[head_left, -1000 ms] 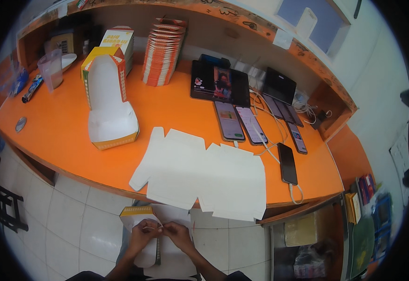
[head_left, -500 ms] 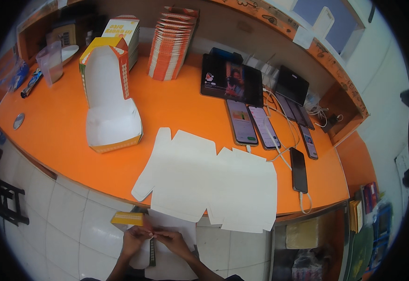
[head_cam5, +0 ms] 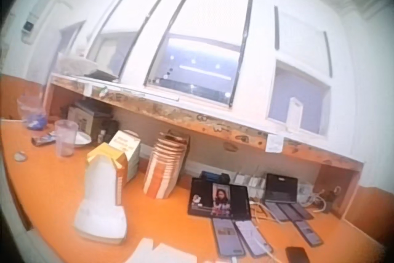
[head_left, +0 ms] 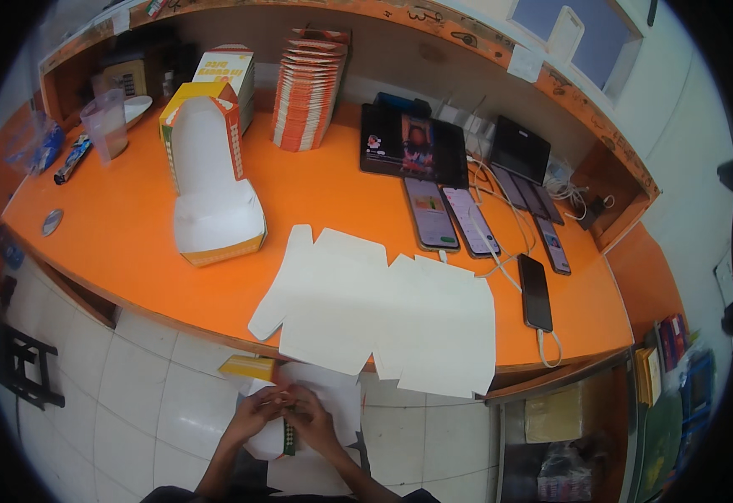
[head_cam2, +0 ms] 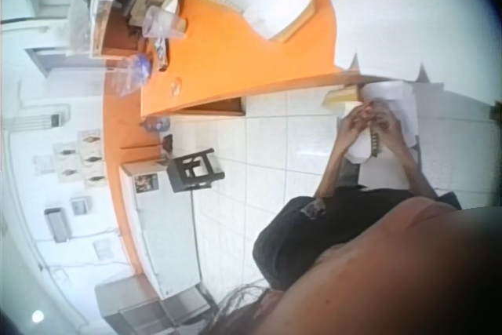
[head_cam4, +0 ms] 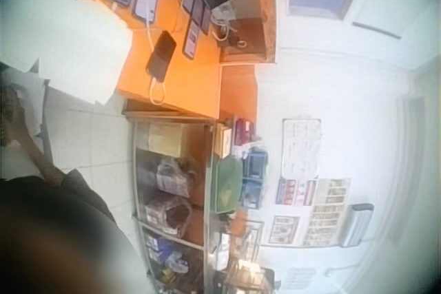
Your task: The person assembles small rectangular boxes from flat cardboard pieces by folding and taping the edges. They handle each piece individually, fold along creases, and secure the sides with tape, placing completed boxes on the table.
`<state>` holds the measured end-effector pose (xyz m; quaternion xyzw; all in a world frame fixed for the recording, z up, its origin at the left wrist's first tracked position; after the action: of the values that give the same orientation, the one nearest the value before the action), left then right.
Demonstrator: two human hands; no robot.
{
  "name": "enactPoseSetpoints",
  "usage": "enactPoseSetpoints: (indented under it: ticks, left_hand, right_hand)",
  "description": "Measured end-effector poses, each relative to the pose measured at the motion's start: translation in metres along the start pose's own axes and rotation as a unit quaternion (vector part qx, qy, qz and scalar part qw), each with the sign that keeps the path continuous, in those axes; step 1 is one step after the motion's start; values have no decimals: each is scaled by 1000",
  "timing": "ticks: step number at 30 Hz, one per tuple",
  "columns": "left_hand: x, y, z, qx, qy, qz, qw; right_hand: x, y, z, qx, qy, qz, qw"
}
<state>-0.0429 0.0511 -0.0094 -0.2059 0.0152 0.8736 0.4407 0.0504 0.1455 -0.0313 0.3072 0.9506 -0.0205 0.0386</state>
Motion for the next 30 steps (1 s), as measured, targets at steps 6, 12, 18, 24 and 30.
enactPoseSetpoints:
  ticks: [6,12,18,24,30]
  left_hand:
    - [-11,9,52,176,-88,35,980]
    - [-31,23,84,265,-226,210,914]
    - [-21,10,3,138,72,32,987]
    - [-17,-9,7,252,-39,-14,967]
    - [-15,-11,28,172,-90,31,981]
  right_hand:
    - [-7,50,13,-27,-113,76,990]
    - [-31,50,5,199,-136,36,970]
    - [-24,17,-33,124,26,52,991]
    - [-6,26,-50,27,17,-14,999]
    - [-2,17,-49,58,25,-27,998]
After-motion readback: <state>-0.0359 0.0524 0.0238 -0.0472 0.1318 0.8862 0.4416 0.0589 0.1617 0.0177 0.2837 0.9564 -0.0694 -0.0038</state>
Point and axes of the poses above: each hand's wrist, its own x-axis towards the middle knuckle, its own y-axis out of the back of the hand, z = x × y, the point moved 7 cm from there along x, towards the middle knuckle, and after that the axes turned 4 degrees about x, right-handed, at the moved point
